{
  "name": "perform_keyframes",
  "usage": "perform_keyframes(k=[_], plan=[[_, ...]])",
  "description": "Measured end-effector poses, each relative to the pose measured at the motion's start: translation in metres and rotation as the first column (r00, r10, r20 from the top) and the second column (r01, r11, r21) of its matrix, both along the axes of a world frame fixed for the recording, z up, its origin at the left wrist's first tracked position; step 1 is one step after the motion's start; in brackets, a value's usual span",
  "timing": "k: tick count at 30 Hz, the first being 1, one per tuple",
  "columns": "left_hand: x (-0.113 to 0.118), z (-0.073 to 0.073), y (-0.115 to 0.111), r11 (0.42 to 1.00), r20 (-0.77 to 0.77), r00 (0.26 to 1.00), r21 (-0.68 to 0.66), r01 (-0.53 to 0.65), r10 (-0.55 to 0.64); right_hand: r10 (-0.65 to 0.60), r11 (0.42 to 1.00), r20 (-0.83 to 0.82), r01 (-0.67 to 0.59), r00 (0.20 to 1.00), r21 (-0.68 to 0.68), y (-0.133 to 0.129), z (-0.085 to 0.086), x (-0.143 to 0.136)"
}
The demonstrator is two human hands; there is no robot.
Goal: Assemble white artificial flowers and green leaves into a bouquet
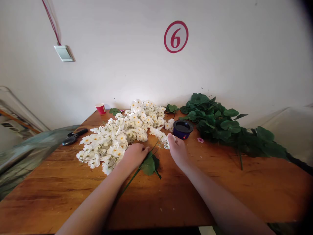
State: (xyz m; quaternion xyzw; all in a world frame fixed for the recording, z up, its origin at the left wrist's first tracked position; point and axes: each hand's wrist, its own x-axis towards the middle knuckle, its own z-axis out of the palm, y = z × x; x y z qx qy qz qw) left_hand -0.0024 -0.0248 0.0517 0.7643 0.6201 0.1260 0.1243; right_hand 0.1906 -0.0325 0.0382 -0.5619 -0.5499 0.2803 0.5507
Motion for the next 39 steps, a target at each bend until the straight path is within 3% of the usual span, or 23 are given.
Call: perform_keyframes(k=[7, 10, 12, 14, 17, 21, 23, 26, 30, 39], plan=[[0.002, -0.004, -0.002, 0.993, -0.121, 0.986, -0.026, 0.116, -0.119, -0.082, 0.995, 0.104, 0.075, 0.991, 0.064, 0.004, 0.005, 0.011], [0.004, -0.008, -0.003, 0.993, -0.16, 0.98, -0.011, 0.117, -0.118, -0.163, 0.983, 0.226, 0.139, 0.96, 0.121, 0.002, 0.019, 0.02], [0.007, -0.01, -0.004, 0.994, -0.161, 0.981, 0.009, 0.109, -0.107, -0.208, 0.973, 0.391, 0.148, 0.896, 0.178, 0.003, 0.035, 0.03], [0.011, -0.011, -0.007, 0.994, -0.165, 0.982, 0.044, 0.101, -0.093, -0.202, 0.975, 0.604, 0.103, 0.771, 0.195, 0.007, 0.054, 0.04], [0.018, -0.013, -0.012, 0.989, -0.175, 0.981, 0.107, 0.098, -0.078, -0.088, 0.996, 0.86, 0.017, 0.502, 0.092, 0.024, 0.084, 0.056], [0.025, -0.016, -0.019, 0.969, -0.192, 0.976, 0.206, 0.138, -0.098, 0.049, 0.998, 0.985, 0.03, 0.163, -0.054, 0.062, 0.114, 0.076], [0.027, -0.019, -0.019, 0.957, -0.195, 0.976, 0.252, 0.142, -0.093, 0.072, 0.996, 0.992, 0.048, 0.1, -0.077, 0.081, 0.12, 0.084], [0.029, -0.024, -0.018, 0.947, -0.181, 0.98, 0.293, 0.131, -0.08, 0.109, 0.992, 0.993, 0.065, 0.042, -0.112, 0.101, 0.117, 0.095], [0.03, -0.028, -0.014, 0.942, -0.174, 0.981, 0.308, 0.133, -0.082, 0.162, 0.983, 0.987, 0.093, -0.01, -0.161, 0.114, 0.101, 0.104], [0.03, -0.031, -0.013, 0.944, -0.177, 0.98, 0.299, 0.142, -0.091, 0.186, 0.971, 0.982, 0.15, 0.025, -0.188, 0.119, 0.077, 0.106]])
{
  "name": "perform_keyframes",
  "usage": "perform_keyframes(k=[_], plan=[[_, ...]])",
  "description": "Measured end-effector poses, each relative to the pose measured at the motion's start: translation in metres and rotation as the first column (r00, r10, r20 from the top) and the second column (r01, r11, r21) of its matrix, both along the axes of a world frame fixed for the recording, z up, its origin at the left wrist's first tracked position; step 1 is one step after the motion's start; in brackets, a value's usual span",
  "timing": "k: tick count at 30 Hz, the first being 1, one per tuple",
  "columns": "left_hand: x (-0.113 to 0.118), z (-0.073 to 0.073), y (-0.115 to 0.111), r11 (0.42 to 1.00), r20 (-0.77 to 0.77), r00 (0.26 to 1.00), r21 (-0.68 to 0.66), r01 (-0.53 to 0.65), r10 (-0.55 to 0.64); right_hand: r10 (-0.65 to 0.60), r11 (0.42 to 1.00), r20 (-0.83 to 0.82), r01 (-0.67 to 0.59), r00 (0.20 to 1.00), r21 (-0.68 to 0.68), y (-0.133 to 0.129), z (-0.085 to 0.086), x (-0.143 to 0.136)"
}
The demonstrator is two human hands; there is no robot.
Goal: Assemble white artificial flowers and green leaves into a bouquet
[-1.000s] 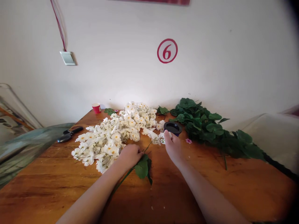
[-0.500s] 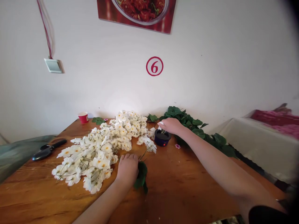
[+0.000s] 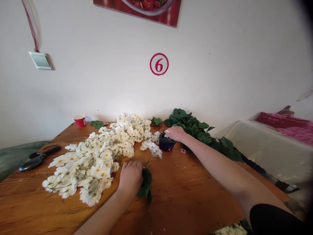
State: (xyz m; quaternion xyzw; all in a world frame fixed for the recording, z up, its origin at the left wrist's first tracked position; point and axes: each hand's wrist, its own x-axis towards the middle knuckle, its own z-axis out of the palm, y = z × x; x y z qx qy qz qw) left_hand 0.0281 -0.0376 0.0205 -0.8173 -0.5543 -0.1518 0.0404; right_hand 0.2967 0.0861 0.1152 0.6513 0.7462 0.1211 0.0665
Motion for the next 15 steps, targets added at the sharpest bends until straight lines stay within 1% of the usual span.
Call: perform_keyframes(k=[4, 7, 11, 15], plan=[[0.0, 0.0, 0.0, 1.0, -0.011, 1.0, 0.012, 0.0, 0.0, -0.002, 1.0, -0.03, 0.003, 1.0, 0.016, 0.001, -0.004, -0.001], [0.0, -0.001, 0.0, 1.0, -0.011, 1.0, 0.026, 0.004, -0.004, 0.0, 0.999, -0.057, 0.002, 0.998, 0.039, 0.001, -0.001, 0.001], [0.001, -0.005, 0.003, 0.999, 0.0, 1.0, 0.047, 0.016, -0.016, -0.01, 0.994, -0.113, 0.022, 0.993, 0.11, -0.004, 0.012, 0.006], [0.003, -0.008, 0.004, 0.998, 0.004, 1.0, 0.06, 0.024, -0.024, -0.032, 0.975, -0.214, 0.077, 0.976, 0.208, -0.018, 0.027, 0.007]])
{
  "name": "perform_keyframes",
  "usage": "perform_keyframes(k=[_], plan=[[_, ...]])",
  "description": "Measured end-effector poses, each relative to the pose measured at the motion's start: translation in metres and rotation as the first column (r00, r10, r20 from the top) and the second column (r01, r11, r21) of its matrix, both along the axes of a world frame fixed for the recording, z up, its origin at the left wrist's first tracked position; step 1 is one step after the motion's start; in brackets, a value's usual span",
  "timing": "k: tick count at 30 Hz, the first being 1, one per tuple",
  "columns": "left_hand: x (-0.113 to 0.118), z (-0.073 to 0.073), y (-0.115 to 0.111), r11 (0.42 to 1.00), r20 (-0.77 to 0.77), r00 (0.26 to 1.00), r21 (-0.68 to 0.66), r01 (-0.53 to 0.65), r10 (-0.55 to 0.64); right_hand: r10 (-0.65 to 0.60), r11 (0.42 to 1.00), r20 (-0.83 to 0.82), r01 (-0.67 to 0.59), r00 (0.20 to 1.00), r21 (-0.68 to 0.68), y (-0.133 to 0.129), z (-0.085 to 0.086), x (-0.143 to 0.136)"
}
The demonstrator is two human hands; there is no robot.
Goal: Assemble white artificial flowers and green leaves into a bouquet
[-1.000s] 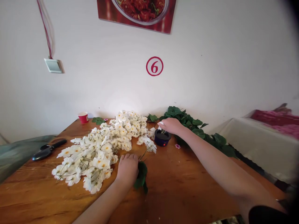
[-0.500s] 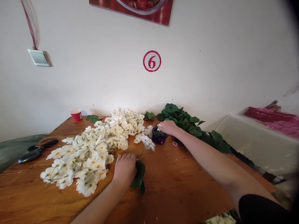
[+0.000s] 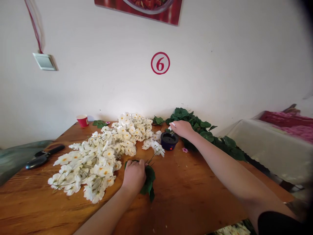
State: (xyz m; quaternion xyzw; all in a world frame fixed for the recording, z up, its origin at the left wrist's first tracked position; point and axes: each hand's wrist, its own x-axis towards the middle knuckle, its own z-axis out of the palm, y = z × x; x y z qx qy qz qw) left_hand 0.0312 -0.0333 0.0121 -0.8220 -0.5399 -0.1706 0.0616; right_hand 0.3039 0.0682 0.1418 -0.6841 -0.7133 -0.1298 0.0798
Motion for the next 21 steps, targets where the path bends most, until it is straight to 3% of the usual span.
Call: perform_keyframes(k=[3, 6, 10, 16, 21], plan=[[0.001, -0.001, 0.0, 1.0, 0.022, 1.0, -0.013, 0.012, -0.012, -0.029, 0.997, -0.103, 0.036, 0.994, 0.064, -0.018, -0.002, -0.006], [0.001, -0.001, 0.0, 0.999, 0.064, 0.998, -0.035, 0.031, -0.029, 0.02, 0.991, -0.33, 0.024, 0.944, 0.129, -0.039, -0.019, -0.022], [0.001, 0.001, -0.001, 0.996, 0.098, 0.995, -0.078, 0.037, -0.029, 0.143, 0.989, -0.677, -0.092, 0.722, 0.112, -0.059, -0.061, -0.051], [0.001, 0.005, -0.004, 0.99, 0.119, 0.987, -0.085, 0.116, -0.106, 0.088, 0.96, -0.936, -0.28, 0.34, -0.012, -0.068, -0.12, -0.07], [0.002, 0.006, -0.003, 0.969, 0.107, 0.973, -0.123, 0.216, -0.203, 0.089, 0.917, -0.961, -0.397, 0.261, -0.023, -0.066, -0.139, -0.063]])
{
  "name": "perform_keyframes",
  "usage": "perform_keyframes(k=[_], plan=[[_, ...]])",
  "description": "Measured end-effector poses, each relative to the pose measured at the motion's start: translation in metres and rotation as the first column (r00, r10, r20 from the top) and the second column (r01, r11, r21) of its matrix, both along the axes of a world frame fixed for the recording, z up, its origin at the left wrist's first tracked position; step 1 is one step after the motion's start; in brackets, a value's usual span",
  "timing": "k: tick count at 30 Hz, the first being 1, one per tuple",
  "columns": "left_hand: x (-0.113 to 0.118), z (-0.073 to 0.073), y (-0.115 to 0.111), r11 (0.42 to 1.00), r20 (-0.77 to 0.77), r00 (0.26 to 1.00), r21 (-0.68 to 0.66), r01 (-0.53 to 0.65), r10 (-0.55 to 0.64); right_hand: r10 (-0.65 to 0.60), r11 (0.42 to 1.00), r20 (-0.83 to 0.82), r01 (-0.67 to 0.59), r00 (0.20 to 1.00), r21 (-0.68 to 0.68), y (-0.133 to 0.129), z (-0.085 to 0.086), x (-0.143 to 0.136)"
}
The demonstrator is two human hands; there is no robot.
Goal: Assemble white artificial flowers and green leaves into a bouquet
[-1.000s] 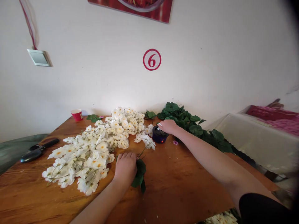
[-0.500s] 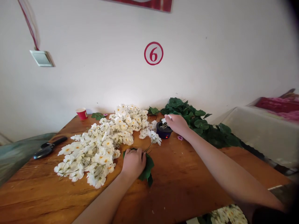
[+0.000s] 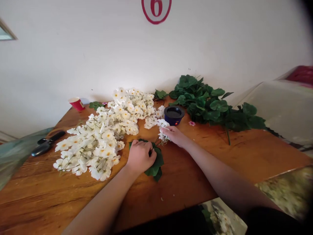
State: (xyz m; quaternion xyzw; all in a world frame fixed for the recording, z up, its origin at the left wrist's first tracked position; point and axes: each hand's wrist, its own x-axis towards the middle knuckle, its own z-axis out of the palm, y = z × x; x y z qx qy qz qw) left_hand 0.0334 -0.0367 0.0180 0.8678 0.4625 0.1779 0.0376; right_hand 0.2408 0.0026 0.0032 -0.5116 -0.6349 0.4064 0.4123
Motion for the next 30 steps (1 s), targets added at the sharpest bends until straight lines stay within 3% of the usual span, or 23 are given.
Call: perform_keyframes(k=[7, 12, 24, 30], plan=[[-0.001, -0.0017, 0.0028, 0.994, -0.025, 0.994, 0.004, 0.11, -0.109, 0.027, 0.997, -0.033, -0.029, 0.999, -0.065, 0.0042, -0.0075, 0.0082], [-0.0021, -0.0024, 0.0037, 0.988, -0.021, 0.988, 0.019, 0.151, -0.151, 0.062, 0.998, -0.022, -0.062, 0.998, -0.028, 0.0042, -0.0062, 0.007], [-0.0032, -0.0034, 0.0054, 0.988, 0.08, 0.985, -0.012, 0.152, -0.15, -0.025, 0.997, 0.016, 0.026, 1.0, -0.072, 0.0039, -0.0062, 0.0055], [-0.0036, -0.0052, 0.007, 0.984, 0.117, 0.977, 0.017, 0.178, -0.179, 0.023, 0.997, 0.037, -0.02, 0.999, -0.073, 0.0047, -0.0058, 0.0062]])
